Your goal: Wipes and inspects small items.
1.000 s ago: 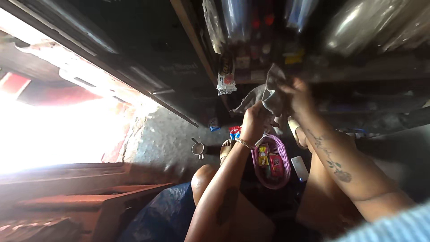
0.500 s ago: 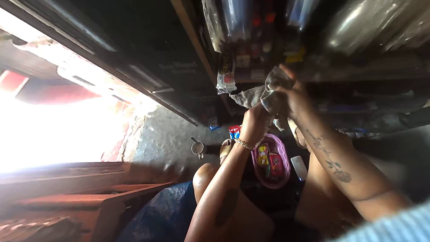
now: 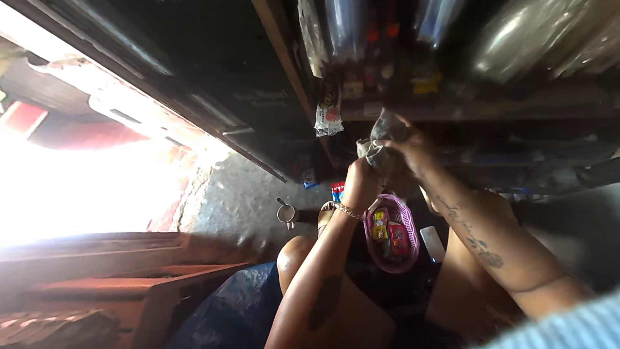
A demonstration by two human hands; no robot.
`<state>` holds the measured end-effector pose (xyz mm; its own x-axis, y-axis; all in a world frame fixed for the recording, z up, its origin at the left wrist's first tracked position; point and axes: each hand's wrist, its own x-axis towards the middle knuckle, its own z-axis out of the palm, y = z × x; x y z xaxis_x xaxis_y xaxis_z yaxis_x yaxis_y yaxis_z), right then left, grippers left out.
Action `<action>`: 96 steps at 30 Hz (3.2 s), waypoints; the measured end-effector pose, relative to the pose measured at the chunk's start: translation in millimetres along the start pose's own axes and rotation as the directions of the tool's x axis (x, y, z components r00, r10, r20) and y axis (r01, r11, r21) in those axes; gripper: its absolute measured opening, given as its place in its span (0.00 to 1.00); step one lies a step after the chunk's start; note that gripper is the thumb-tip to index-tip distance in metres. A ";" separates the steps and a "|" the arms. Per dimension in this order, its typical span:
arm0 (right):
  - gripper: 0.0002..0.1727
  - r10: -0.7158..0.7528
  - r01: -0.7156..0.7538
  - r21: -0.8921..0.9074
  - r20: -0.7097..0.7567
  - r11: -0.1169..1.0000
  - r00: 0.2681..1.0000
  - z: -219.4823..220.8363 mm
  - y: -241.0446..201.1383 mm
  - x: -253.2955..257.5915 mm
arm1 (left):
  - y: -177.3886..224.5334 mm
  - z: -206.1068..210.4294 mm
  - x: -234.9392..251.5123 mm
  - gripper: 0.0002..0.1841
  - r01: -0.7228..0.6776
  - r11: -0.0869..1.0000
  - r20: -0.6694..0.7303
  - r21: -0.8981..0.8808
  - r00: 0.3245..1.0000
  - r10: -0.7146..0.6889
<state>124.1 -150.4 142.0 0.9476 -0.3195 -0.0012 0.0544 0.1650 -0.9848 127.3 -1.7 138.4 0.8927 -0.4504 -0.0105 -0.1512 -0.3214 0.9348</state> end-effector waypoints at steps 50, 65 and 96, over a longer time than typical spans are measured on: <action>0.05 0.199 -0.203 0.271 0.041 0.941 0.979 5.2 -4.6 -30.7 | -2.5 11.9 0.1 0.08 -0.224 0.964 -0.209 -0.144 0.959 0.192; 0.15 0.098 -0.006 0.615 -0.116 0.789 0.988 -36.5 -17.9 7.7 | -2.9 1.2 -4.0 0.11 -0.217 0.954 -0.186 -0.206 0.966 0.179; 0.08 0.065 -0.058 0.255 -0.018 0.965 0.998 -4.3 -10.1 -23.8 | -8.0 12.3 -3.6 0.11 -0.279 0.955 -0.103 -0.098 0.958 0.269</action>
<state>99.6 -148.4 151.3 0.9432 -0.3251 -0.0684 0.0775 0.4156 -0.9062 120.2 -7.8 126.5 0.8578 -0.4324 0.2779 -0.3517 -0.0997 0.9308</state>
